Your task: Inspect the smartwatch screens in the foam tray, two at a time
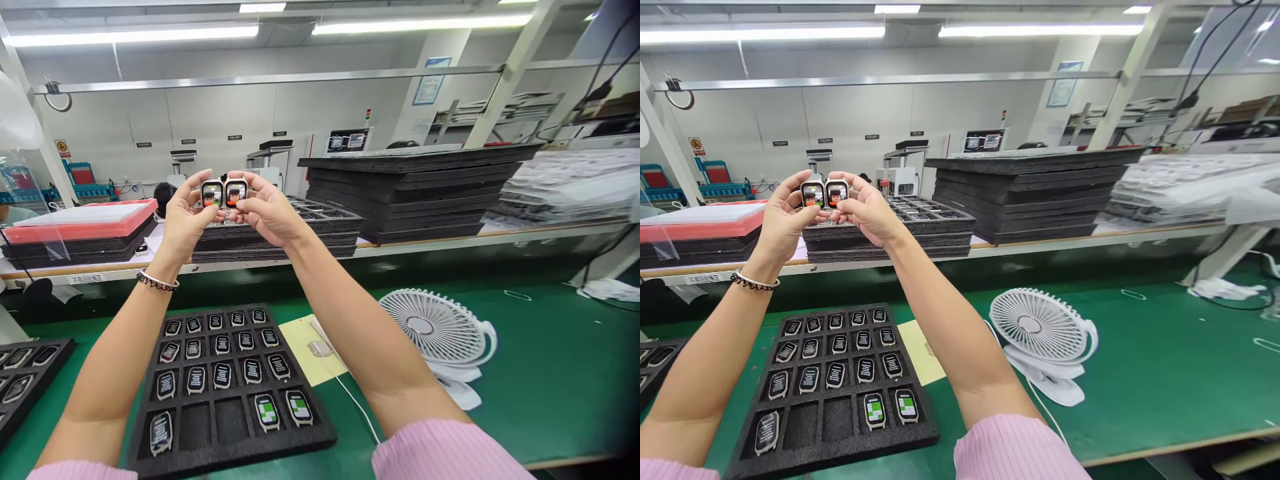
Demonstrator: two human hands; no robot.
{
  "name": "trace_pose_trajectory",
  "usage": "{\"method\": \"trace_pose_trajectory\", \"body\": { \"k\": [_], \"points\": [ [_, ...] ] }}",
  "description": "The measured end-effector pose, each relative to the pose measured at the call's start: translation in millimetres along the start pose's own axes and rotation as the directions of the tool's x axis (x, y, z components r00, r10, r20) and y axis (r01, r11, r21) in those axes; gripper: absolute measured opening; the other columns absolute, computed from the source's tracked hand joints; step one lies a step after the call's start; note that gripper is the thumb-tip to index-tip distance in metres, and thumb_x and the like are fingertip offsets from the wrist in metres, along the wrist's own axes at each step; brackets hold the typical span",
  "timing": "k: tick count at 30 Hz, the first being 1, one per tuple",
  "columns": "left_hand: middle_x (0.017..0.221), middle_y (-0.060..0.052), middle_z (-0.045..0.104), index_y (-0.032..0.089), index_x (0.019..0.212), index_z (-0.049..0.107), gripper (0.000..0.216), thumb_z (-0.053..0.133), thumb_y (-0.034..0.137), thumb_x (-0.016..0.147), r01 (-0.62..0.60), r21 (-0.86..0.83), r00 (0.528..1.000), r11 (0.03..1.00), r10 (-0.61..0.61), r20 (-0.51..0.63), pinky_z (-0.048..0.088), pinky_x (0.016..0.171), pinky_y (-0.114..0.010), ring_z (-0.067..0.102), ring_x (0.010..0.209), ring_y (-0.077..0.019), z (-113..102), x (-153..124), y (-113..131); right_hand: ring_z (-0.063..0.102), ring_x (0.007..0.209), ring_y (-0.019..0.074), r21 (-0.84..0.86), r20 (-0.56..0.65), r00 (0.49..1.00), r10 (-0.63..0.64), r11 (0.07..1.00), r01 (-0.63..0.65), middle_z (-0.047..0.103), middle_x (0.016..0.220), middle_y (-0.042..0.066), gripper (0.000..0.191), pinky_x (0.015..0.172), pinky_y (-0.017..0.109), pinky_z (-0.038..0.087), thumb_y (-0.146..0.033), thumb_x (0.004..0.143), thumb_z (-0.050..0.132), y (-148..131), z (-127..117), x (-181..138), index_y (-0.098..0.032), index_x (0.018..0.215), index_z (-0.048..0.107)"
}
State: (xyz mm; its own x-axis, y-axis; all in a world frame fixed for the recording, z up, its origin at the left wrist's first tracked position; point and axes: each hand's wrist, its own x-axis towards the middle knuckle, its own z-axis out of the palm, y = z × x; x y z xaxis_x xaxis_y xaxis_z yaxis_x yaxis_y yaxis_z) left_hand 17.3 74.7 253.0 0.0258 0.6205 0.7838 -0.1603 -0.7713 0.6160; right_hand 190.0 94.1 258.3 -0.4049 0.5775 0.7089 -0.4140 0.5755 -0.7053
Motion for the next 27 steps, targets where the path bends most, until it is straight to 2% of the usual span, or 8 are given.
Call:
{"method": "trace_pose_trajectory", "body": {
  "k": [9, 15, 18, 21, 24, 27],
  "points": [
    [0.092, 0.0, 0.067, 0.026, 0.124, 0.063, 0.065, 0.089, 0.025, 0.065, -0.05, 0.017, 0.998, 0.999, 0.05, 0.03, 0.059, 0.071, -0.029, 0.069, 0.071, -0.0159, 9.0, 5.9, 11.7, 0.065, 0.075, 0.0142, -0.044, 0.031, 0.999, -0.011, 0.999, 0.012, 0.061, 0.091, -0.001, 0.049, 0.066, 0.025, 0.056, -0.011, 0.077, 0.067, -24.9, -2.6, -2.1, -0.021, 0.124, 0.054],
    [0.087, 0.001, 0.065, 0.025, 0.119, 0.065, 0.057, 0.089, 0.027, 0.067, -0.037, 0.019, 0.999, 0.999, 0.037, 0.012, 0.058, 0.067, -0.027, 0.067, 0.064, -0.0128, 15.2, -14.6, 11.8, 0.065, 0.074, 0.0146, -0.036, 0.002, 1.0, 0.009, 0.999, -0.009, 0.061, 0.088, -0.001, 0.048, 0.066, 0.024, 0.055, -0.016, 0.08, 0.071, -20.0, 1.7, -22.7, -0.021, 0.125, 0.054],
    [0.088, 0.001, 0.066, 0.025, 0.118, 0.065, 0.054, 0.086, 0.026, 0.068, 0.043, 0.021, 0.999, 0.999, -0.043, 0.001, 0.059, 0.066, -0.027, 0.067, 0.062, -0.0126, 14.6, -42.1, 3.7, 0.065, 0.073, 0.0142, 0.025, -0.011, 0.999, 0.05, 0.998, -0.049, 0.062, 0.086, -0.001, 0.047, 0.065, 0.023, 0.054, -0.016, 0.079, 0.071, -2.2, 6.1, -47.1, -0.021, 0.123, 0.055],
    [0.09, 0.001, 0.066, 0.024, 0.119, 0.063, 0.054, 0.083, 0.024, 0.069, 0.198, 0.047, 0.98, 0.979, -0.198, -0.004, 0.06, 0.068, -0.027, 0.068, 0.065, -0.0132, 9.0, -78.9, -11.5, 0.066, 0.07, 0.0143, 0.108, -0.05, 0.988, 0.144, 0.985, -0.138, 0.065, 0.086, -0.001, 0.049, 0.063, 0.024, 0.054, -0.015, 0.075, 0.071, 27.2, 11.3, -79.4, -0.021, 0.121, 0.056],
    [0.092, 0.0, 0.066, 0.022, 0.12, 0.062, 0.056, 0.081, 0.022, 0.068, 0.344, 0.04, 0.939, 0.938, -0.343, -0.014, 0.06, 0.067, -0.025, 0.069, 0.065, -0.0127, -0.4, -116.8, -31.6, 0.066, 0.068, 0.0148, 0.195, -0.076, 0.963, 0.259, 0.951, -0.24, 0.067, 0.085, -0.001, 0.052, 0.061, 0.024, 0.054, -0.015, 0.071, 0.07, 63.1, 16.7, -113.2, -0.021, 0.121, 0.056],
    [0.099, -0.003, 0.067, 0.02, 0.121, 0.062, 0.056, 0.08, 0.02, 0.068, 0.477, 0.024, 0.879, 0.878, -0.476, -0.035, 0.06, 0.067, -0.025, 0.069, 0.066, -0.012, -10.3, -149.7, -52.0, 0.067, 0.067, 0.0153, 0.268, -0.089, 0.926, 0.366, 0.904, -0.332, 0.068, 0.082, -0.002, 0.052, 0.061, 0.025, 0.053, -0.015, 0.07, 0.07, 97.3, 21.1, -143.7, -0.021, 0.121, 0.056]
  ]
}}
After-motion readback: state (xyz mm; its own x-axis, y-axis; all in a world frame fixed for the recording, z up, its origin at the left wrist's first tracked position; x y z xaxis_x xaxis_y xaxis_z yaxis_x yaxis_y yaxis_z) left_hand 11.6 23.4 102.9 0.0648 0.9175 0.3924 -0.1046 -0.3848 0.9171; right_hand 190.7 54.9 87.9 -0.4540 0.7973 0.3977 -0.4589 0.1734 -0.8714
